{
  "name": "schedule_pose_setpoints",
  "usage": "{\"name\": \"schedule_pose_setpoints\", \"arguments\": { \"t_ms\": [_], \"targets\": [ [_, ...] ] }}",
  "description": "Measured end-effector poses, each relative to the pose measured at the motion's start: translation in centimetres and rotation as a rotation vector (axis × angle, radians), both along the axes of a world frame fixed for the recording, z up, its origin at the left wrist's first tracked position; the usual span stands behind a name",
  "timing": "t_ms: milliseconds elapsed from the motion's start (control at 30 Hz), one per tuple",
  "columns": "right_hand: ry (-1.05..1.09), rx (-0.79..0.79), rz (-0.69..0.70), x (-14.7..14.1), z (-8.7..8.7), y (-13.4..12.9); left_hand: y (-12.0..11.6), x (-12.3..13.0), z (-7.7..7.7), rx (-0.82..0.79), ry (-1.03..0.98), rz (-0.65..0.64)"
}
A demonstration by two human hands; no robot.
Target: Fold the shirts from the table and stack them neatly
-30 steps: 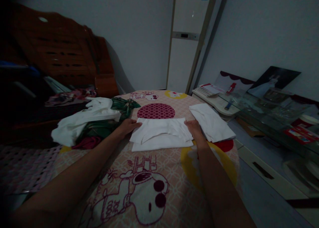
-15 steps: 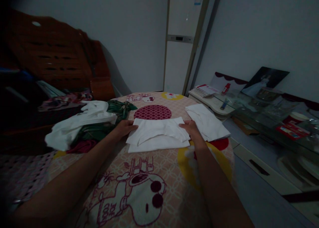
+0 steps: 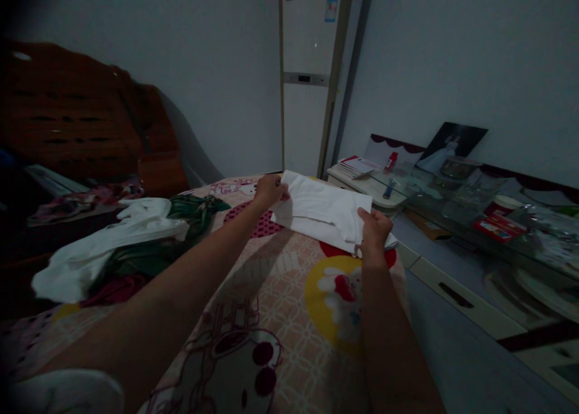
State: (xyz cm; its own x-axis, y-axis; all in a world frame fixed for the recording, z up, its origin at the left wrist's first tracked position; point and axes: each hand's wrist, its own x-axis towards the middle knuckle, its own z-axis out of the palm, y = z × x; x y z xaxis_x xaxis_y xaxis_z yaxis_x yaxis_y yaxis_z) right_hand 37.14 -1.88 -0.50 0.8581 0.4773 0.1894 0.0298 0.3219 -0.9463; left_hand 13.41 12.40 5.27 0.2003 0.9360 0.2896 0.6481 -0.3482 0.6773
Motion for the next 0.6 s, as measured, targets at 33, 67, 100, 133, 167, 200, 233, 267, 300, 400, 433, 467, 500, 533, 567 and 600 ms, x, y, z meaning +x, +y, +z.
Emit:
{"name": "schedule_pose_setpoints", "arguments": {
  "t_ms": [33, 67, 100, 133, 167, 200, 233, 267, 300, 400, 433, 467, 500, 533, 567, 600],
  "targets": [
    [-0.002, 0.034, -0.054, 0.6, -0.1, -0.1, 0.3, 1.6, 0.4, 0.073, 0.02, -0.008],
    [-0.005, 0.059, -0.104, 1.1, -0.2, -0.2, 0.6, 3.2, 0.8, 0.136, 0.034, -0.019],
    [-0.008, 0.075, -0.148, 1.6, -0.3, -0.3, 0.8, 4.6, 1.2, 0.183, 0.042, -0.043],
    [-0.008, 0.088, -0.189, 2.0, -0.4, -0.3, 0.9, 6.1, 1.6, 0.216, 0.042, -0.074],
    [-0.007, 0.099, -0.225, 2.3, -0.5, -0.4, 1.1, 7.4, 1.8, 0.236, 0.036, -0.111],
    [-0.005, 0.108, -0.265, 2.6, -0.7, -0.5, 1.2, 8.7, 2.0, 0.25, 0.028, -0.158],
    [-0.005, 0.115, -0.304, 2.9, -0.8, -0.6, 1.4, 9.9, 2.1, 0.259, 0.018, -0.207],
    [-0.013, 0.114, -0.338, 3.1, -0.9, -0.7, 1.6, 11.1, 2.1, 0.267, 0.007, -0.257],
    [-0.024, 0.103, -0.372, 3.3, -1.0, -0.8, 1.8, 12.2, 1.9, 0.275, -0.001, -0.308],
    [-0.067, 0.023, -0.444, 3.8, -1.4, -0.9, 2.4, 15.3, 1.2, 0.288, -0.001, -0.437],
    [-0.083, -0.008, -0.455, 3.9, -1.6, -0.9, 2.6, 16.2, 0.9, 0.287, 0.012, -0.47],
    [-0.102, -0.039, -0.459, 4.0, -1.7, -0.9, 2.8, 17.0, 0.5, 0.279, 0.032, -0.495],
    [-0.125, -0.076, -0.457, 4.1, -1.9, -1.0, 2.9, 17.7, 0.0, 0.264, 0.058, -0.514],
    [-0.148, -0.122, -0.452, 4.2, -2.1, -1.0, 3.0, 18.3, -0.6, 0.243, 0.091, -0.528],
    [-0.169, -0.177, -0.45, 4.4, -2.2, -1.1, 3.0, 18.7, -1.2, 0.213, 0.13, -0.536],
    [-0.189, -0.243, -0.451, 4.5, -2.4, -1.2, 3.0, 19.1, -2.0, 0.176, 0.175, -0.54]
  ]
}}
